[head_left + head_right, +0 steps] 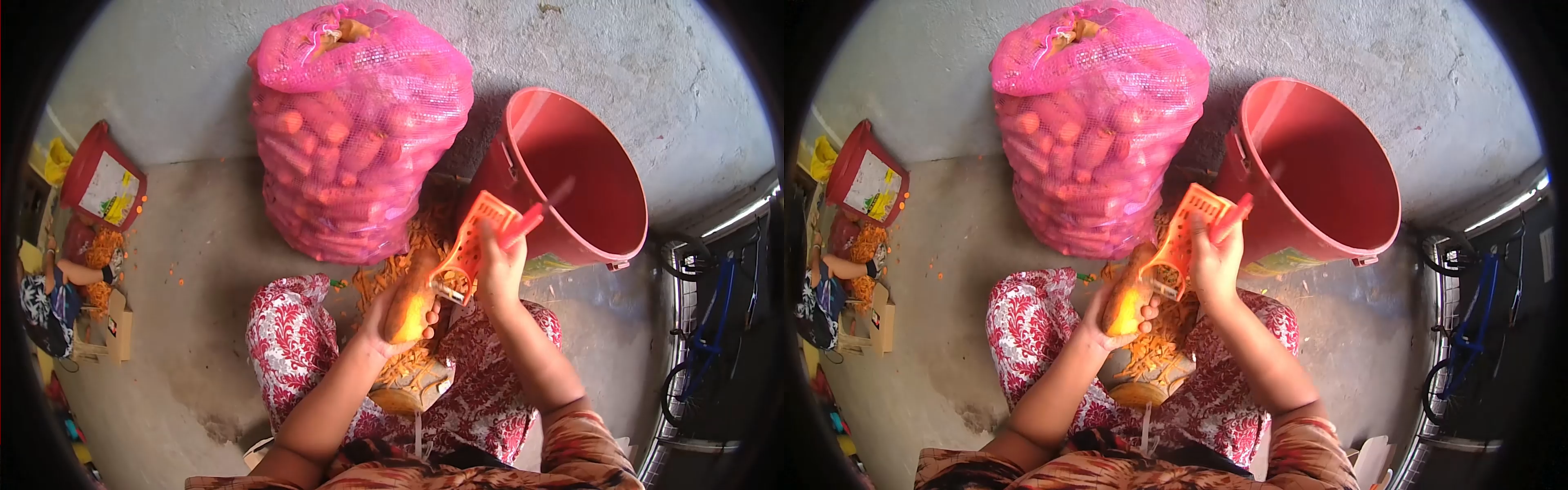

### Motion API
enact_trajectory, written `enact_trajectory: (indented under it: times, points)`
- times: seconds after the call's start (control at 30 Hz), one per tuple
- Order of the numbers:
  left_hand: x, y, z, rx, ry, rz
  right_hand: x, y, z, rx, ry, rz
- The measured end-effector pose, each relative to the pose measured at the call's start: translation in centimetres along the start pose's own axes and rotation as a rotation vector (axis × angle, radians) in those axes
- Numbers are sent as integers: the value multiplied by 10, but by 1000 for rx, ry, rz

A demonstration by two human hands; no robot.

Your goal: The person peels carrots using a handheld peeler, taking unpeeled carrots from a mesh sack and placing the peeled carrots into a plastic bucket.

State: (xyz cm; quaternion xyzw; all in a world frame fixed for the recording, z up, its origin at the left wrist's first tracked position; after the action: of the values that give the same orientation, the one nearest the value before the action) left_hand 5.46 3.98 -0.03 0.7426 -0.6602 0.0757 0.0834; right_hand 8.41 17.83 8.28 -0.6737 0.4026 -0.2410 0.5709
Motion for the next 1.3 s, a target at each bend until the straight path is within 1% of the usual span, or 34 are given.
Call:
enact_trajectory:
  times: [0.07, 0.2, 0.23, 0.27, 0.33, 0.43, 0.53, 0.57, 0.7, 0.77, 0.8, 0.87, 0.9, 1.0, 1.03, 1.07, 1.13, 1.17, 1.23, 1.3]
  points:
    - [0, 2, 0, 9, 28, 5, -6, 2, -7, 66, -131, -61]
    - [4, 3, -1, 32, 51, -26, -3, -2, -23, 102, -219, -48]
    - [4, 4, 0, 8, 43, -24, 1, 4, -25, 268, -269, -48]
    - [5, 5, 2, -17, 36, -23, 4, 19, -22, 367, -301, 18]
    - [4, 7, 8, -47, 25, -35, 11, 13, -27, 176, -272, -22]
    - [5, 5, 10, -82, 38, -65, 21, 5, -30, 32, -233, 1]
    - [5, 7, 2, -138, 57, -121, 31, -3, -35, 10, -236, 24]
    - [3, 8, 5, -140, 56, -135, 32, -1, -36, 6, -263, 30]
    - [3, 15, 8, -168, 67, -176, 34, -3, -40, 47, -436, -56]
    - [3, 16, 2, -104, 135, -193, 34, 4, -37, 124, -545, -122]
    - [4, 16, 0, -72, 169, -202, 31, 6, -35, 117, -504, -144]
    - [7, 16, -6, -94, 65, -177, 26, 10, -32, 102, -422, -187]
    - [8, 15, -8, -106, 13, -163, 23, 8, -30, 130, -433, -103]
    - [7, 13, -1, -83, 2, -112, 9, 0, -23, 62, -297, -94]
    - [8, 11, 0, -77, 4, -107, 4, -3, -20, 113, -238, -116]
    - [8, 10, 0, -72, 5, -101, 2, -6, -19, 88, -230, -58]
    - [6, 10, 1, -64, -7, -106, 12, -8, -27, 20, -297, -77]
    - [6, 9, 1, -61, -16, -116, 22, -5, -33, 10, -322, -45]
    - [8, 10, 3, -58, -29, -131, 34, 4, -37, 108, -361, 13]
    - [10, 11, 1, -131, 33, -154, 36, 7, -36, 139, -367, 18]
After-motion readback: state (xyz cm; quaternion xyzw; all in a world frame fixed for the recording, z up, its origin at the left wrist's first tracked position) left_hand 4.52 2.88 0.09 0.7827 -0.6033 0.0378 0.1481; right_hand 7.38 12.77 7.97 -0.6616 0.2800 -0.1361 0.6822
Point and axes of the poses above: each hand's wrist, its own x-axis away from the middle knuckle, its own z-axis out of the back of the hand, y = z × x, the point moved 4 cm from there along -x, towards the middle knuckle, and after that the axes turned 2 degrees about -z, right-handed, at the moved point
